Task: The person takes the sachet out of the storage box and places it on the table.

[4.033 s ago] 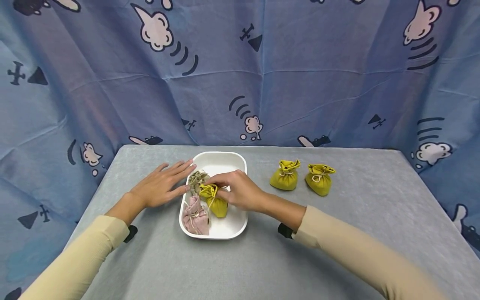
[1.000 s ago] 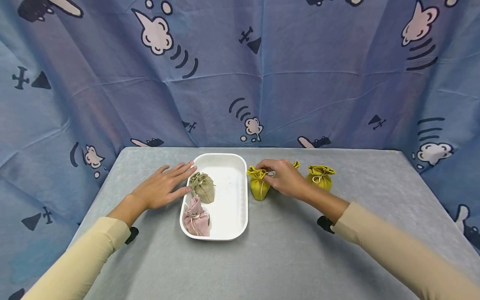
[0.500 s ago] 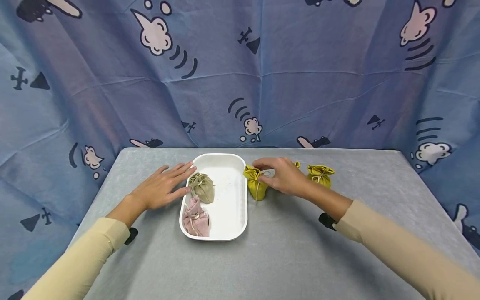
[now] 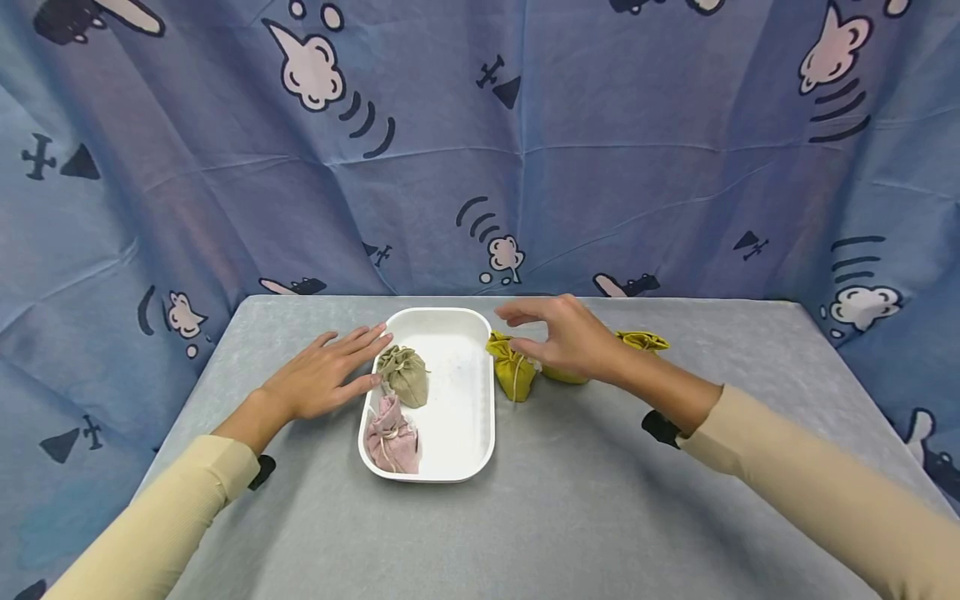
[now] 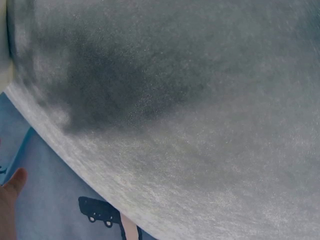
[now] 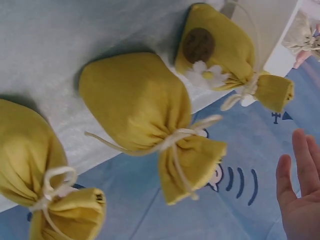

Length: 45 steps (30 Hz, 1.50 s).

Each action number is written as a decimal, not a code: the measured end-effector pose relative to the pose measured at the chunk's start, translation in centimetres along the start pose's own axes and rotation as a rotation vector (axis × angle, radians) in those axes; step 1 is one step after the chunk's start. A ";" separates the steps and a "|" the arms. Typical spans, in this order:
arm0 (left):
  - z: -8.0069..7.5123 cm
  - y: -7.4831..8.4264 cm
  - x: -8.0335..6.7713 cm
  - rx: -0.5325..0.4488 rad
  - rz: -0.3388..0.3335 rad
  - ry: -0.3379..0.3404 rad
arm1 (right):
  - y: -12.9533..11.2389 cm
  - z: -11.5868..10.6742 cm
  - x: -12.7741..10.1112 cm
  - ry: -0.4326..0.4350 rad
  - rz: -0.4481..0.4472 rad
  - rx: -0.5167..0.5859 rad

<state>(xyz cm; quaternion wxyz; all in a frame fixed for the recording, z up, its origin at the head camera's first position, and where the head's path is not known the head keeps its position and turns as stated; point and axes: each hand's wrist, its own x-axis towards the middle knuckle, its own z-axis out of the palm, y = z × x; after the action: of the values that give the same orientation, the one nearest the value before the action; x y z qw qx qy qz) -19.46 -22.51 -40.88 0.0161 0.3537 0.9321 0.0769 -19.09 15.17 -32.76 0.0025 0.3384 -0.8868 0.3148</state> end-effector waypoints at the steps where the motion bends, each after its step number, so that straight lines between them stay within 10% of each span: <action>1: 0.0 0.0 0.0 0.000 0.000 -0.002 | -0.2 -0.1 0.1 0.002 -0.013 0.002; 45: -0.1 0.0 0.0 -0.024 -0.023 -0.034 | -5.4 7.8 2.6 -0.291 -0.135 0.241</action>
<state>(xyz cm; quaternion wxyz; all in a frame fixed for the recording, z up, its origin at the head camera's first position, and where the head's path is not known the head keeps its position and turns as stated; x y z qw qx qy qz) -19.53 -22.52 -40.81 0.0370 0.3442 0.9346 0.0817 -16.24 6.16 -35.42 -0.1451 0.4370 -0.8090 0.3654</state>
